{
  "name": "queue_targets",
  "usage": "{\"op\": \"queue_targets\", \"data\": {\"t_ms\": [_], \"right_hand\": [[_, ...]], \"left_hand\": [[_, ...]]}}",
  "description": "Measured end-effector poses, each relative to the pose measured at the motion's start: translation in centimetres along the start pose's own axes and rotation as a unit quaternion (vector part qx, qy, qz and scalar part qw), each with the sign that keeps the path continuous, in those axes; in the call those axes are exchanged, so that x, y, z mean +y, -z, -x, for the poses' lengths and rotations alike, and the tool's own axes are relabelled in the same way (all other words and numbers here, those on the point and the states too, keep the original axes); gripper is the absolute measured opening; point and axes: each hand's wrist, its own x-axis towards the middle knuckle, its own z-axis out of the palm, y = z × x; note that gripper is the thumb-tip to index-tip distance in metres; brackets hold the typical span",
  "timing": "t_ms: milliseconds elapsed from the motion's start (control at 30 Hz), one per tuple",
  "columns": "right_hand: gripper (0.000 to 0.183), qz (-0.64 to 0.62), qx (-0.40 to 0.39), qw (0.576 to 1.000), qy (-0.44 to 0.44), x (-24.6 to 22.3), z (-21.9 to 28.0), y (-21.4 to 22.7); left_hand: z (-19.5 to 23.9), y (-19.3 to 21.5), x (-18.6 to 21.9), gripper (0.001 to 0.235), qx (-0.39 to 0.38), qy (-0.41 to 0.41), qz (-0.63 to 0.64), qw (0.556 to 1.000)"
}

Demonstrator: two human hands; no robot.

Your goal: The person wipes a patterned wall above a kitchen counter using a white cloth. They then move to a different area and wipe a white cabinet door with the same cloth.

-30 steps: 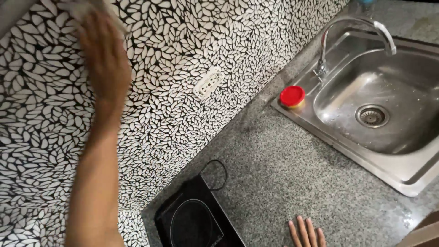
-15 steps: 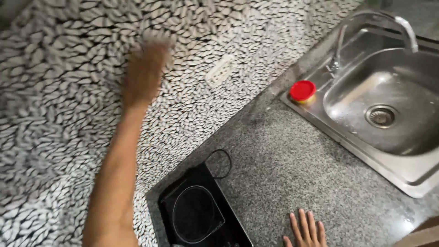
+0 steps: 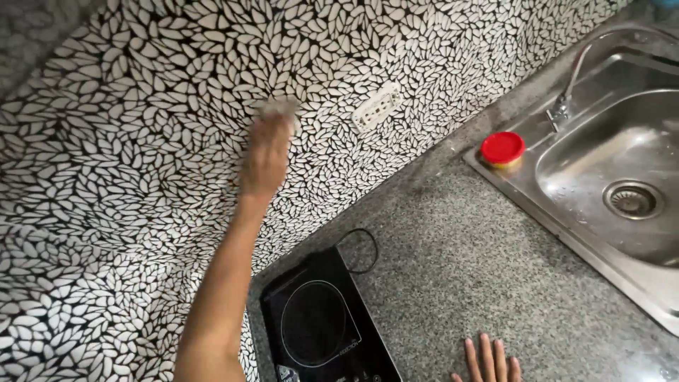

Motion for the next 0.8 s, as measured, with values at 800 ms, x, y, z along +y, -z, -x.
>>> {"op": "queue_targets", "data": {"t_ms": [800], "right_hand": [[0.086,0.036,-0.106,0.992,-0.050,-1.0,-2.9,6.8]], "left_hand": [[5.5,-5.5,-0.6,0.065,-0.005,0.011,-0.078,0.997]]}}
